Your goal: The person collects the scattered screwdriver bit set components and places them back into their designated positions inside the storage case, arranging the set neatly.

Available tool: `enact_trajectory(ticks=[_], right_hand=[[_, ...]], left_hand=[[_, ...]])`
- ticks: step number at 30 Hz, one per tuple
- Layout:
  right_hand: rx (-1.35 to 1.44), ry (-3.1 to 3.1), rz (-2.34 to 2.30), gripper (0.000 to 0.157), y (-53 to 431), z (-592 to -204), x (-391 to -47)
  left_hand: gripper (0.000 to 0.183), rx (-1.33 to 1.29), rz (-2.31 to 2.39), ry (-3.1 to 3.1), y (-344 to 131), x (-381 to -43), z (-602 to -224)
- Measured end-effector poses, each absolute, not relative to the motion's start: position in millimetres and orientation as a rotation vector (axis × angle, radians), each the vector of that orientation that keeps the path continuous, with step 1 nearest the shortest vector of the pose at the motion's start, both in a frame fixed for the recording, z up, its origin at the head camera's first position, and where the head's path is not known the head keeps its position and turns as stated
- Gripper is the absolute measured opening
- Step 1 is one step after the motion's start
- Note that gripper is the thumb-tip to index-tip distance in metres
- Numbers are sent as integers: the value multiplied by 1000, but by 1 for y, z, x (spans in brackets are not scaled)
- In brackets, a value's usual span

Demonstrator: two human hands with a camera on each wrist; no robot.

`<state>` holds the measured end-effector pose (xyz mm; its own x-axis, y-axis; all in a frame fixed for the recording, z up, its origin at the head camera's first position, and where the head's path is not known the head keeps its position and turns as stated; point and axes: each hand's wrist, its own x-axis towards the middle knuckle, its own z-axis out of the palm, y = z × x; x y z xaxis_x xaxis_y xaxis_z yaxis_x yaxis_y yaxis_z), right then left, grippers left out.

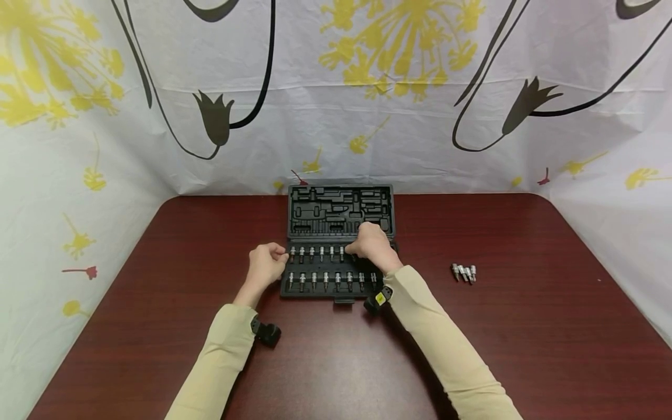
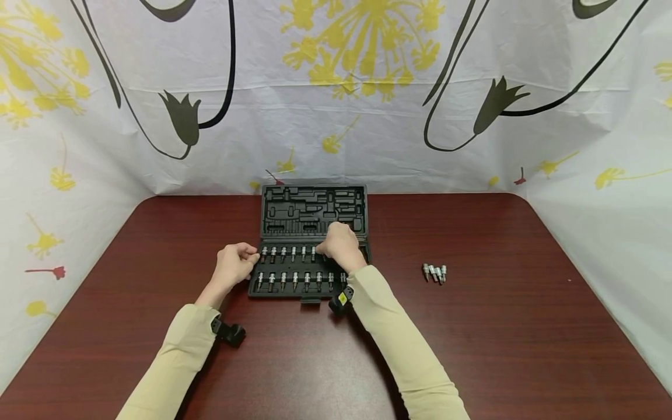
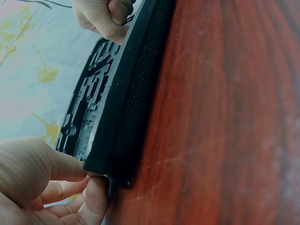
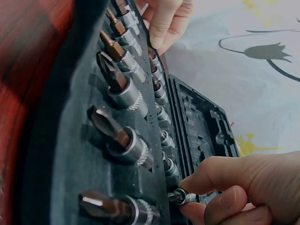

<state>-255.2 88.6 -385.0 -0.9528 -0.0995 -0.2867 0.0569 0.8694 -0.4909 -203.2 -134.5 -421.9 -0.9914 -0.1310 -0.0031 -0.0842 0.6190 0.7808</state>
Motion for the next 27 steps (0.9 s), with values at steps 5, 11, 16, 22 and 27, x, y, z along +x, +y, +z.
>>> enact_trajectory(ticks=[5,11,16,22,27], right_hand=[[-47,2751,-707,23,89,-385,-257],[-36,2676,-753,39,97,-386,-262],[-4,2649,-748,42,101,-385,-264],[-18,2605,-654,35,99,-379,-271],[-32,2553,-577,27,98,-373,-279]], left_hand=[[13,186,-1338,-2777,-135,-203,-422],[13,170,-1332,-2774,-135,-202,-421],[13,160,-1326,-2778,-135,-203,-422],[13,170,-1338,-2773,-136,-203,-422],[12,176,-1333,-2775,-136,-204,-423]])
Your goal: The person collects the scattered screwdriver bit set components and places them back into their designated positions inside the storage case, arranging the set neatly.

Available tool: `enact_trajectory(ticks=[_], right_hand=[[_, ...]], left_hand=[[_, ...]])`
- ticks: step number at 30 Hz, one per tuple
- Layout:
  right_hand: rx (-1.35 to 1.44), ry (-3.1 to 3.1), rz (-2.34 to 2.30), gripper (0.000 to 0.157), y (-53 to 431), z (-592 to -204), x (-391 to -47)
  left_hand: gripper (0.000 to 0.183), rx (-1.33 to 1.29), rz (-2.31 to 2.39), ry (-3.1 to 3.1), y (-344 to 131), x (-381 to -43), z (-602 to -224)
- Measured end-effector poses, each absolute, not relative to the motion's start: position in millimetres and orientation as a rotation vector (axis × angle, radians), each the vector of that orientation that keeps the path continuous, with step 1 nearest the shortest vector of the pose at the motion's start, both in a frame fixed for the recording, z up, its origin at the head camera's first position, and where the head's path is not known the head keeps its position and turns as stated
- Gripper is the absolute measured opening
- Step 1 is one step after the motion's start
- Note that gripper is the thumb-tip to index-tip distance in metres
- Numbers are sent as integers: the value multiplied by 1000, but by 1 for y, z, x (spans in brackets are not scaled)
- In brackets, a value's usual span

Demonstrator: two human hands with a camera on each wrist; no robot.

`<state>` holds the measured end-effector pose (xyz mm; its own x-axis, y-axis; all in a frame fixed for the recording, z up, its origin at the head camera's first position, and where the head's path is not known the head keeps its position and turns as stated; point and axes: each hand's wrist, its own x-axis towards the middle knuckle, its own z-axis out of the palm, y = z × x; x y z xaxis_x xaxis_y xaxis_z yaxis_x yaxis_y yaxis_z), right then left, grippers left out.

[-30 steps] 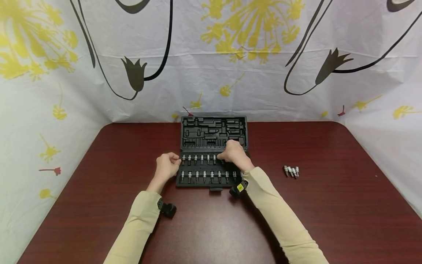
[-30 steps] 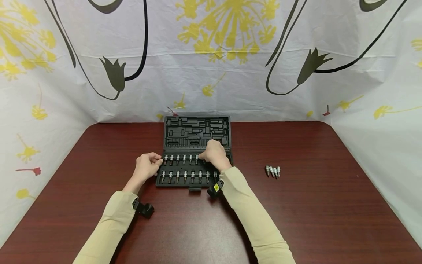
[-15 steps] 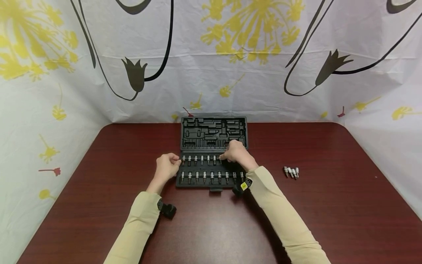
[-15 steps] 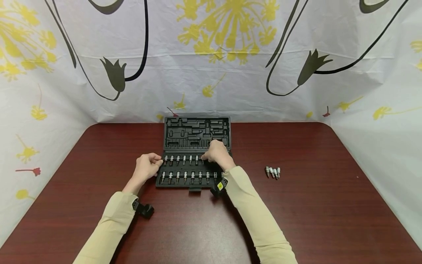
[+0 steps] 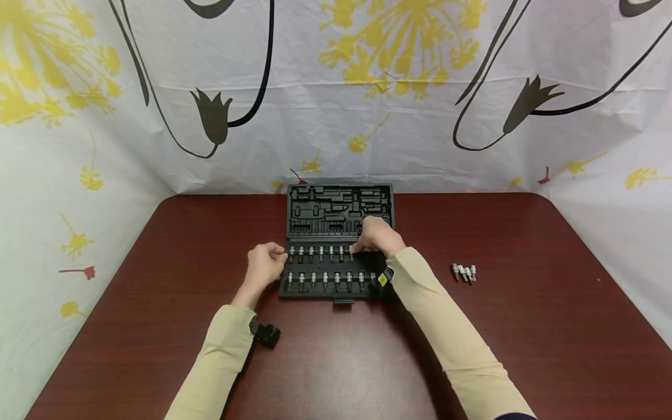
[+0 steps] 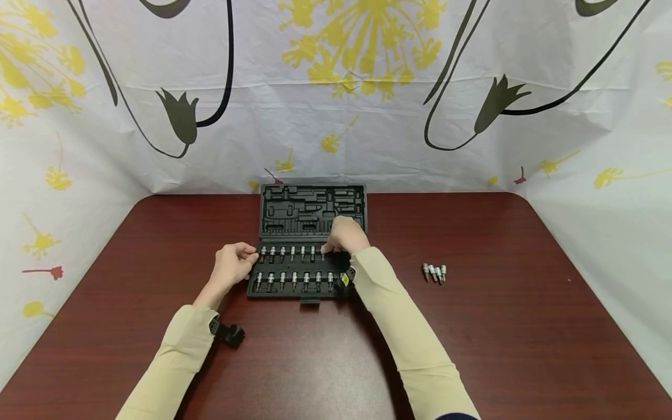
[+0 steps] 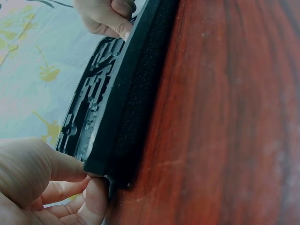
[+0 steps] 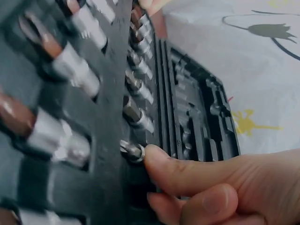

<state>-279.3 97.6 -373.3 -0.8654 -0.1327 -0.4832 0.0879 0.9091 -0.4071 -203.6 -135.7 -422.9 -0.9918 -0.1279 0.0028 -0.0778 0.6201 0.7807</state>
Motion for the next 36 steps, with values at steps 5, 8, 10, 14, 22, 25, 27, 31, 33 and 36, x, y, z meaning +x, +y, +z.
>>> enact_trajectory(ticks=[5,8,10,14,22,25,27,31,33,36], right_hand=[[-46,2563,-523,31,98,-372,-282],[-52,2588,-550,32,101,-376,-279],[-70,2605,-590,33,104,-379,-276],[-104,2612,-791,44,112,-383,-269],[-165,2631,-1071,35,123,-378,-256],[-185,2658,-1088,31,128,-377,-253],[-206,2693,-1071,31,132,-376,-251],[-245,2756,-1032,30,141,-374,-247],[-242,2771,-1024,30,145,-374,-245],[-237,2783,-1023,29,151,-373,-242]], left_hand=[[12,175,-1332,-2775,-135,-204,-423],[12,165,-1337,-2769,-134,-204,-423],[12,163,-1339,-2771,-134,-205,-424],[12,160,-1341,-2776,-133,-205,-424],[12,141,-1327,-2772,-135,-205,-424],[12,144,-1323,-2774,-135,-205,-424],[13,146,-1318,-2776,-136,-205,-424],[13,154,-1324,-2776,-136,-204,-423],[13,162,-1329,-2775,-136,-204,-423],[13,164,-1338,-2776,-136,-203,-423]])
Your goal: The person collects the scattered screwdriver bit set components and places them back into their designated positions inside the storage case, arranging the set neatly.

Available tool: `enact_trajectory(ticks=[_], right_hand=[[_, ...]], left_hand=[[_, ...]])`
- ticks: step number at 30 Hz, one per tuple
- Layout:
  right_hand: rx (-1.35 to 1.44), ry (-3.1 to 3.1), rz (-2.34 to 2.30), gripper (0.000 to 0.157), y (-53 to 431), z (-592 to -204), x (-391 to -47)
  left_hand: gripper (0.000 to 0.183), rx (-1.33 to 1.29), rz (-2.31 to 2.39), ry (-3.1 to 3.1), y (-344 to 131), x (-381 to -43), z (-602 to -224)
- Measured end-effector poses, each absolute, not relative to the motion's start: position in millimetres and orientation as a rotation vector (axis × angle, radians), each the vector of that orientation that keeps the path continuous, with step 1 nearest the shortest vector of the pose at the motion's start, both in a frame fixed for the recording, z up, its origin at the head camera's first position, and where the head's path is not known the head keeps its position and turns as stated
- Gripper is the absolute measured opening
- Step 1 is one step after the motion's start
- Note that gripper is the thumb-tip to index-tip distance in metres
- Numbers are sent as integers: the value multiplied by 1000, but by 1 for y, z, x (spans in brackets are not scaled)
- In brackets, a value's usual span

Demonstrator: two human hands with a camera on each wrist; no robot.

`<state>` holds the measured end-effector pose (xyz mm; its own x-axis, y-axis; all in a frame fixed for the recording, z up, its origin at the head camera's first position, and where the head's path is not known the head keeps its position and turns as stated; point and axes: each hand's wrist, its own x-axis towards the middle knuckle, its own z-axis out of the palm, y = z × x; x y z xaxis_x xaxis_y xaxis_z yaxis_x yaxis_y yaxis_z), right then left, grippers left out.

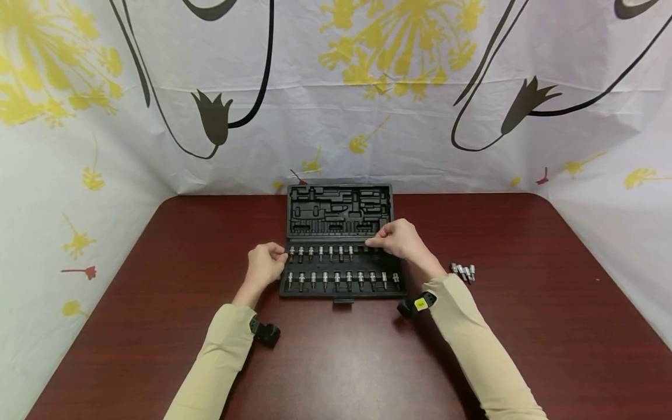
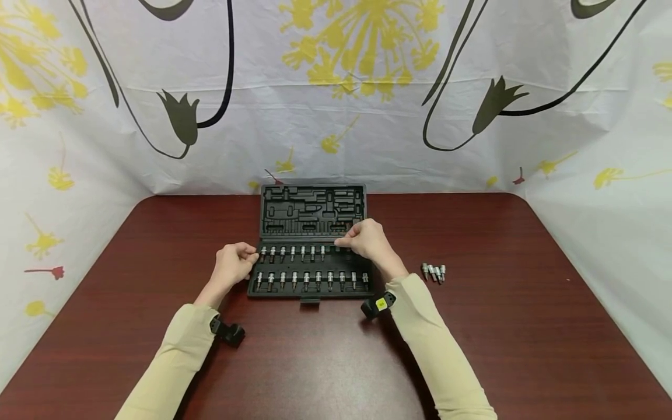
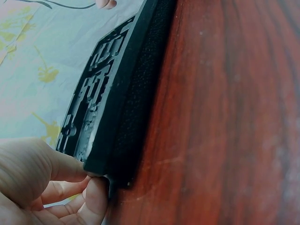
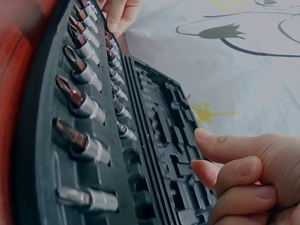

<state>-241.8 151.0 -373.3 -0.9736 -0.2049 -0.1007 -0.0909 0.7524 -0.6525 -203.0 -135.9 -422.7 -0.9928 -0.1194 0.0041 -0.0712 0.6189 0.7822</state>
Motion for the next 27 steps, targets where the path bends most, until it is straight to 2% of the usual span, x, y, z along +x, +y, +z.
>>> enact_trajectory(ticks=[9,27], right_hand=[[-197,2768,-1080,22,171,-374,-234],[-98,2808,-1041,25,213,-376,-222]], left_hand=[[13,177,-1330,-2786,-136,-203,-423],[13,182,-1327,-2789,-135,-202,-421]])
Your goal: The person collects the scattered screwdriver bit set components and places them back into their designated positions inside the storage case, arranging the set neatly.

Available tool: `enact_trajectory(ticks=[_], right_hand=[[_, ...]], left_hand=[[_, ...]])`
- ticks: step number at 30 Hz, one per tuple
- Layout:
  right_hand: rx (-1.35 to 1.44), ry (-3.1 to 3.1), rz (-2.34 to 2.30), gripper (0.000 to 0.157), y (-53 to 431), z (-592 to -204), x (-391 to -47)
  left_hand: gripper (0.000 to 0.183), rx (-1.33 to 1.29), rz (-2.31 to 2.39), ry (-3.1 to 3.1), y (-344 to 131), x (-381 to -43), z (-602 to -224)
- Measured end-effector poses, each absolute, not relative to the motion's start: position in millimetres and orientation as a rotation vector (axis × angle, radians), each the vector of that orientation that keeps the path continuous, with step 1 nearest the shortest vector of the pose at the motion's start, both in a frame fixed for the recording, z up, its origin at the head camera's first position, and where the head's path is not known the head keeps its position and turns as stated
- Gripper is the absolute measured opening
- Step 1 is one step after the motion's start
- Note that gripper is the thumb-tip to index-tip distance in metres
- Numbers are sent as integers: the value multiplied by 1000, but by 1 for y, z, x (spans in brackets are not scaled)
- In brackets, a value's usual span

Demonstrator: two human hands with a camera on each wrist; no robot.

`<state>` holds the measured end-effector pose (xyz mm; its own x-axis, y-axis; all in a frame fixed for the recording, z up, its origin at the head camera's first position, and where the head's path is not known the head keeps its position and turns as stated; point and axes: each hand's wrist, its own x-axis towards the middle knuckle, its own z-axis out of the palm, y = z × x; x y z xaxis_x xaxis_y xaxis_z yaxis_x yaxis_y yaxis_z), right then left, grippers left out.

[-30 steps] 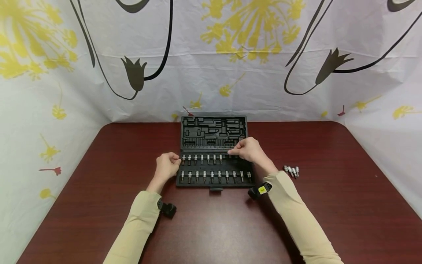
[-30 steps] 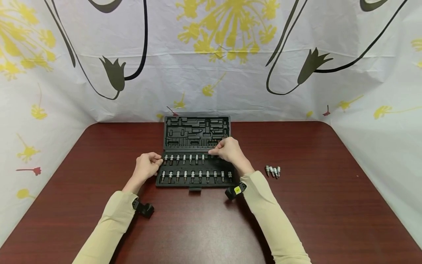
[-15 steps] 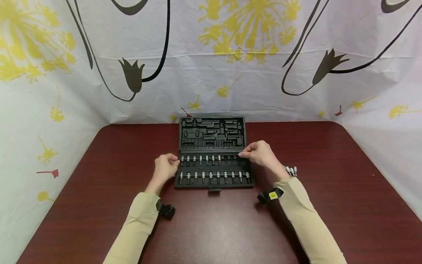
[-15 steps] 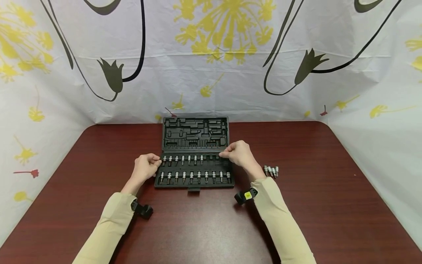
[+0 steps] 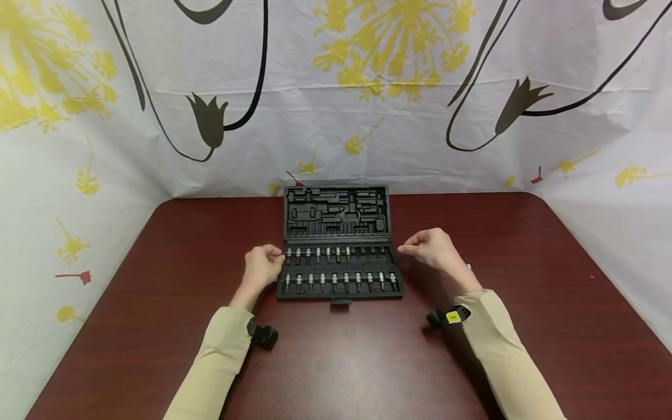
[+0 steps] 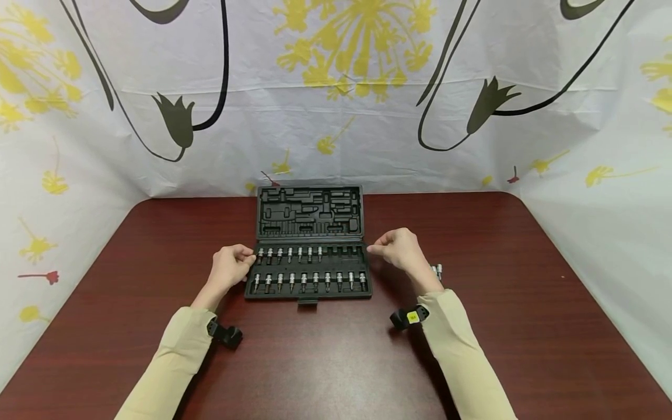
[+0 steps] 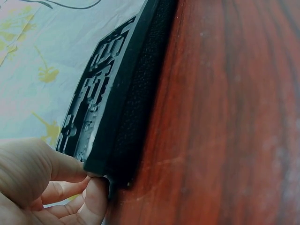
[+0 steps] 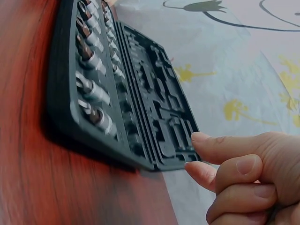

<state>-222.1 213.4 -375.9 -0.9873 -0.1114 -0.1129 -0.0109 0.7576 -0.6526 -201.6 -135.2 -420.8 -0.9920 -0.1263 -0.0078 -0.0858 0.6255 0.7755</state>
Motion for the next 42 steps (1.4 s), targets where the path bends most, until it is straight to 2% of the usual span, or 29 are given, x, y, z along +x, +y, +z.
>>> enact_trajectory(ticks=[33,42], right_hand=[[-56,2920,-976,29,282,-374,-201],[7,2886,-961,35,298,-377,-198]], left_hand=[[13,170,-1329,-2784,-135,-203,-422],[12,190,-1328,-2787,-135,-201,-420]])
